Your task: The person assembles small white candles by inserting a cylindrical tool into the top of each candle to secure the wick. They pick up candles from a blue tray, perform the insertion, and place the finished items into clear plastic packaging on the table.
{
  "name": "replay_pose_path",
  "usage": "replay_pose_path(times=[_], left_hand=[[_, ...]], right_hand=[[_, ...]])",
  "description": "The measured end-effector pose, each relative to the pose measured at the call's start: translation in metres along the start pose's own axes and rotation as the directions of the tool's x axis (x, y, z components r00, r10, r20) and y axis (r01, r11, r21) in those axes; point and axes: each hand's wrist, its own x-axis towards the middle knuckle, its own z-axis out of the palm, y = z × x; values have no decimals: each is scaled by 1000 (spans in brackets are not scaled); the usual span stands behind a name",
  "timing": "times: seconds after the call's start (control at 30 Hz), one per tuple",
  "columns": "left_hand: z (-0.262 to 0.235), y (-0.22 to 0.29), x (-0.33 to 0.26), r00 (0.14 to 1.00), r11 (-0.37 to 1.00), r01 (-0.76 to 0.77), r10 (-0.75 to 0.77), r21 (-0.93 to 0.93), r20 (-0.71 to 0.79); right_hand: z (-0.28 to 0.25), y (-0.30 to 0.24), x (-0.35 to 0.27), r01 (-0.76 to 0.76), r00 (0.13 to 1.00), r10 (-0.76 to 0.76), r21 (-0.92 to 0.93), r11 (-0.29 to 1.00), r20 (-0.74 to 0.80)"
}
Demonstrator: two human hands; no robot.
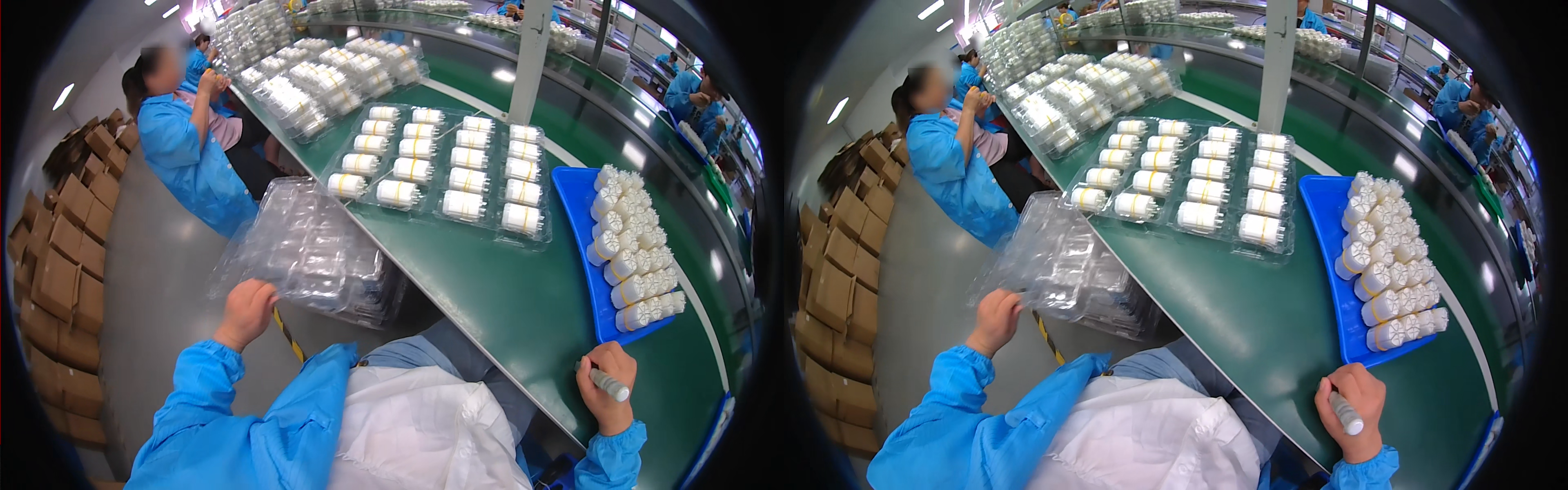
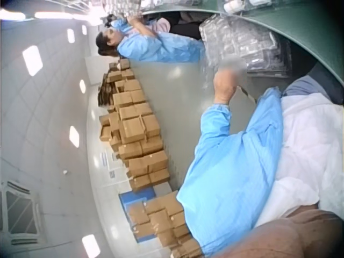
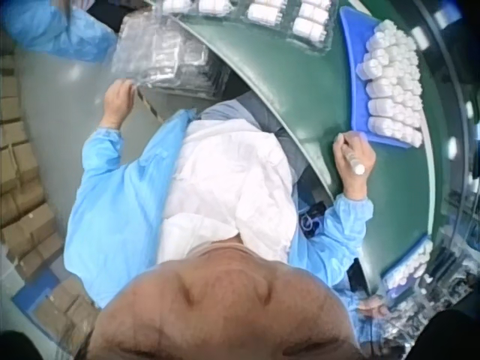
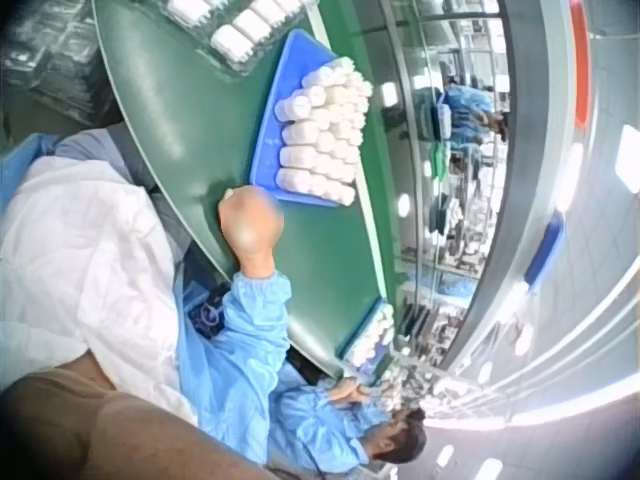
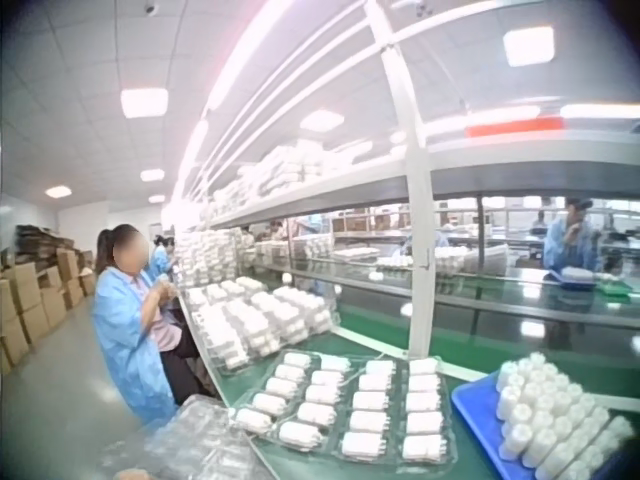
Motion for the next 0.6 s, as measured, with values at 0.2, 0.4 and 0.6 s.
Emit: replay_pose_path(times=[0.2,0.4,0.6], left_hand=[[-58,-14,12,977,972,43,8,230,-214],[-131,14,87,947,842,72,110,535,-301],[-191,53,141,825,854,301,-9,425,-566]], right_hand=[[-2,3,-1,4,1000,-4,8,1000,-15],[-2,5,1,15,1000,-15,3,1000,-14],[-2,0,3,42,999,-42,-13,999,-14]])
